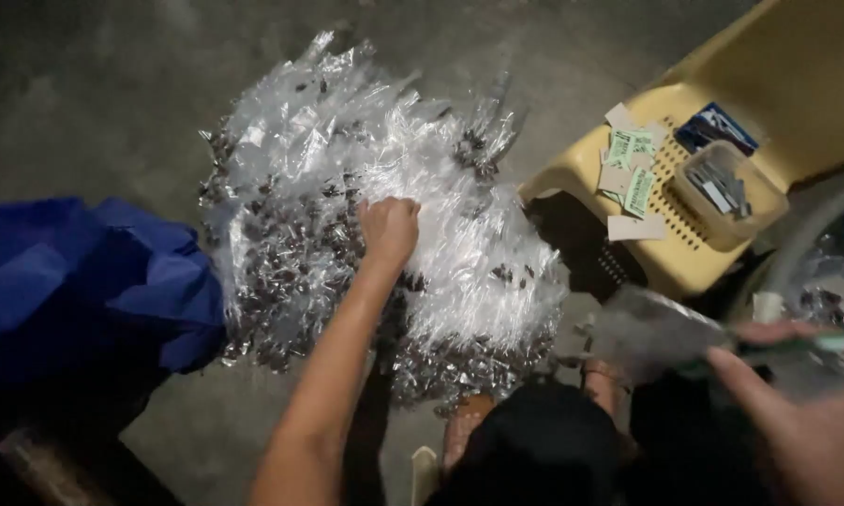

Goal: Manual packaging of small silver packets into plastic bags and sealing them with a stapler.

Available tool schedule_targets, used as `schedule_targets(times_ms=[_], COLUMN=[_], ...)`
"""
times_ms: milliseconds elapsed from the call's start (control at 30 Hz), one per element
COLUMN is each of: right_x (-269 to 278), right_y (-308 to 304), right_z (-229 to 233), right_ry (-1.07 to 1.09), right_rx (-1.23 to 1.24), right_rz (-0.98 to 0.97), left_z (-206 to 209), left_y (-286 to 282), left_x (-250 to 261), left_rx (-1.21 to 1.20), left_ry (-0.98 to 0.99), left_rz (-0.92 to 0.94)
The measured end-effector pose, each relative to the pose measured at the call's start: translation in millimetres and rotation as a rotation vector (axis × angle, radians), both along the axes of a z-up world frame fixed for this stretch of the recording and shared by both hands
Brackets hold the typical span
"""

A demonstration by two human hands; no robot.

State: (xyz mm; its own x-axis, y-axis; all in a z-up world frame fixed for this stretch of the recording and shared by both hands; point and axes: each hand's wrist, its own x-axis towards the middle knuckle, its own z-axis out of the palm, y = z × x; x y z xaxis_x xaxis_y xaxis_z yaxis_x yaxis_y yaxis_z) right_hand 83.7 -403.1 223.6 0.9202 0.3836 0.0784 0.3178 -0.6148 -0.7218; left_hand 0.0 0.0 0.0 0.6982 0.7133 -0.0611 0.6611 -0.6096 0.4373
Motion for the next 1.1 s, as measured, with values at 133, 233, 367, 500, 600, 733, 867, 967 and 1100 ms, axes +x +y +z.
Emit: schedule_targets(times_ms=[133,233,367,500,600,733,867,967,1100], right_x=[-16,-34,-47,-63,-66,-72,-76,-80,-80], right_y=[28,47,60,75,85,79,61,55,53], right_z=[-8,4,5,13,22,50,76,85,83], right_ry=[0.118,0.141,-0.044,-0.141,-0.179,-0.094,-0.082,-0.077,-0.029], right_rx=[0.051,0.234,0.291,0.445,0.494,0.547,0.569,0.593,0.690], right_rz=[-0.118,-0.014,0.098,0.110,0.109,-0.011,0.184,0.304,0.352], left_z=[115,187,227,262,315,348,354,353,342], left_y=[-32,-54,-71,-99,-135,-169,-161,-155,-161], left_x=[-8,-15,-19,-30,-58,-104,-105,-92,-81], left_rx=[-0.089,-0.030,0.175,0.412,0.394,0.263,0.237,-0.148,-0.386], left_ry=[-0.022,-0.031,-0.116,-0.468,-0.599,-0.521,-0.626,-0.730,-0.962], left_rz=[-0.100,-0.230,-0.375,-0.500,-0.589,-0.706,-0.661,-0.719,-1.016])
